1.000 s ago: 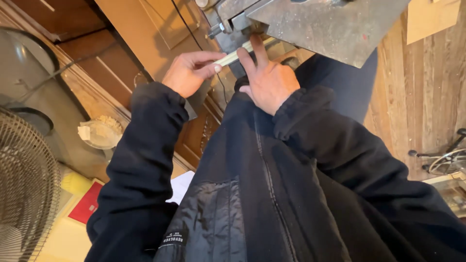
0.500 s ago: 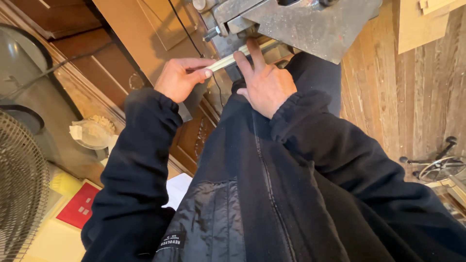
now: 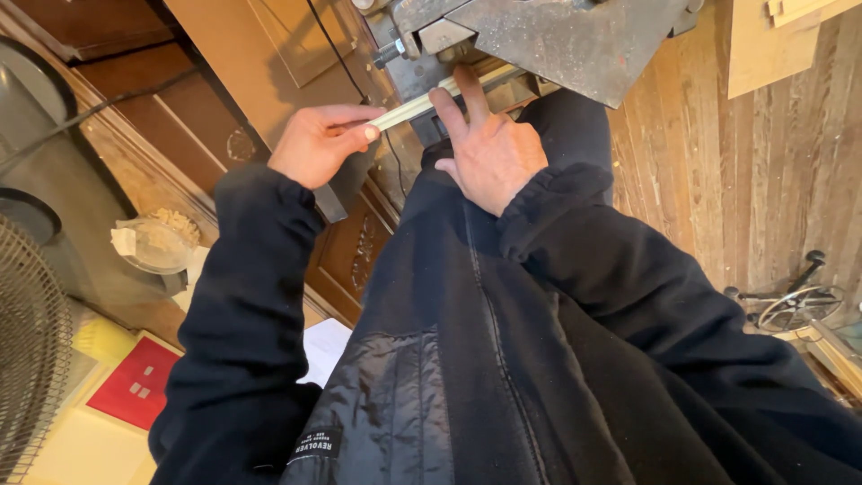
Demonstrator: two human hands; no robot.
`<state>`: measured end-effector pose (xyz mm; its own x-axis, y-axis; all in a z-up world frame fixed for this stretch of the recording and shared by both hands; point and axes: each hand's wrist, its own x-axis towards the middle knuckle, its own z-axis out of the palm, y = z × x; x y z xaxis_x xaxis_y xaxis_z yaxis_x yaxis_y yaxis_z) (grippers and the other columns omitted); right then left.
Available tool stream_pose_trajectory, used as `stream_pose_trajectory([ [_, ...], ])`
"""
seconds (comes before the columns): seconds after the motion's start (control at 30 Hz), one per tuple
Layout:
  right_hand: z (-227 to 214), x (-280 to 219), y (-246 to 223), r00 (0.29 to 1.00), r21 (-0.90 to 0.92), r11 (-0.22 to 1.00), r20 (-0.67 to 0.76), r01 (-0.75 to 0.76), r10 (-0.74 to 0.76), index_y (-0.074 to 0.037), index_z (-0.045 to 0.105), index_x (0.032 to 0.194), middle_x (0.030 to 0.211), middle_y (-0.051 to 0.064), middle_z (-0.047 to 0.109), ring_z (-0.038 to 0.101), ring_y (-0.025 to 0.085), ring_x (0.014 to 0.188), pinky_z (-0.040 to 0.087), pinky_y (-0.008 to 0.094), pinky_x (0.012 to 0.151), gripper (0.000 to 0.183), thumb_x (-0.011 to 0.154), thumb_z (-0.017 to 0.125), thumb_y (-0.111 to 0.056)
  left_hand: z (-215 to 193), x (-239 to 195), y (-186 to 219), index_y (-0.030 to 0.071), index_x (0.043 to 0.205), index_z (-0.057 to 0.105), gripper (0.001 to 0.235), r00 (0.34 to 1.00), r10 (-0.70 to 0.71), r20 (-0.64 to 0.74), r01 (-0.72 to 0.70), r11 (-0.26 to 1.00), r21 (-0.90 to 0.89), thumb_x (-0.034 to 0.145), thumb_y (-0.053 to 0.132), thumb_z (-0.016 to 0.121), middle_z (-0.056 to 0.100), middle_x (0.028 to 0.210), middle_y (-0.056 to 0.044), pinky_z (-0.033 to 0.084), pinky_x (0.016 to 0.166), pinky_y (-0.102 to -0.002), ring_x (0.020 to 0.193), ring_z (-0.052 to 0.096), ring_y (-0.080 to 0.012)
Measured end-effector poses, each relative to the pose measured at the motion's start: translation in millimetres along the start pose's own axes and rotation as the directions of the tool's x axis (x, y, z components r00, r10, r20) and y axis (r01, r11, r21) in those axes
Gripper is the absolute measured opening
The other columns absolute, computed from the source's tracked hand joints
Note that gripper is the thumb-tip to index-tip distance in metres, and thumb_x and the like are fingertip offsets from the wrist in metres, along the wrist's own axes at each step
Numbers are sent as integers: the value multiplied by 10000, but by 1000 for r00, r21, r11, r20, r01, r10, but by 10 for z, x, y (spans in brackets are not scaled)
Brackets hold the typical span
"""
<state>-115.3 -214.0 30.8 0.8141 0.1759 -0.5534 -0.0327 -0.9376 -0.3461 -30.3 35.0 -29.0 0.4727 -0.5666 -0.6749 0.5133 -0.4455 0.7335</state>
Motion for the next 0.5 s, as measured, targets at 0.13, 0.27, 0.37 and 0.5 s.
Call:
stream_pose_trajectory([
  [0.13, -27, 4, 1, 1000, -16, 1000, 16, 1, 0, -100, 354, 1544, 1537, 247, 329, 716, 377, 827, 586, 455, 636, 871, 872, 769, -466, 24, -21, -50, 7, 1254, 722, 303, 1000, 20, -18, -21, 997, -80, 977, 126, 690, 729, 956, 13, 517, 785, -233, 835, 608, -58],
  [0.27, -32, 11, -18, 1000, -34, 999, 16, 9, -8, -95, 348, 1545, 1541, 252, 324, 716, 385, 821, 587, 453, 631, 876, 874, 767, -473, 33, -47, -28, 16, 1231, 745, 289, 995, -13, -94, 15, 1000, 15, 967, 119, 688, 742, 930, -12, 522, 783, -237, 831, 632, -64],
  [0.37, 7, -20, -2, 1000, -43, 999, 9, 12, -12, -100, 349, 1548, 1540, 251, 328, 715, 390, 833, 588, 455, 631, 881, 873, 771, -476, 56, -64, -39, 19, 1222, 751, 283, 994, 11, -111, -5, 999, 54, 963, 111, 683, 754, 943, -24, 529, 790, -236, 848, 651, -68],
  [0.5, -4, -7, -12, 1000, -46, 999, -22, 20, -21, -102, 353, 1549, 1540, 251, 335, 713, 394, 856, 590, 457, 644, 886, 868, 780, -474, 81, -80, -40, 35, 1210, 754, 272, 987, 40, -154, -31, 998, 60, 961, 122, 688, 782, 968, -32, 538, 788, -236, 858, 671, -67],
])
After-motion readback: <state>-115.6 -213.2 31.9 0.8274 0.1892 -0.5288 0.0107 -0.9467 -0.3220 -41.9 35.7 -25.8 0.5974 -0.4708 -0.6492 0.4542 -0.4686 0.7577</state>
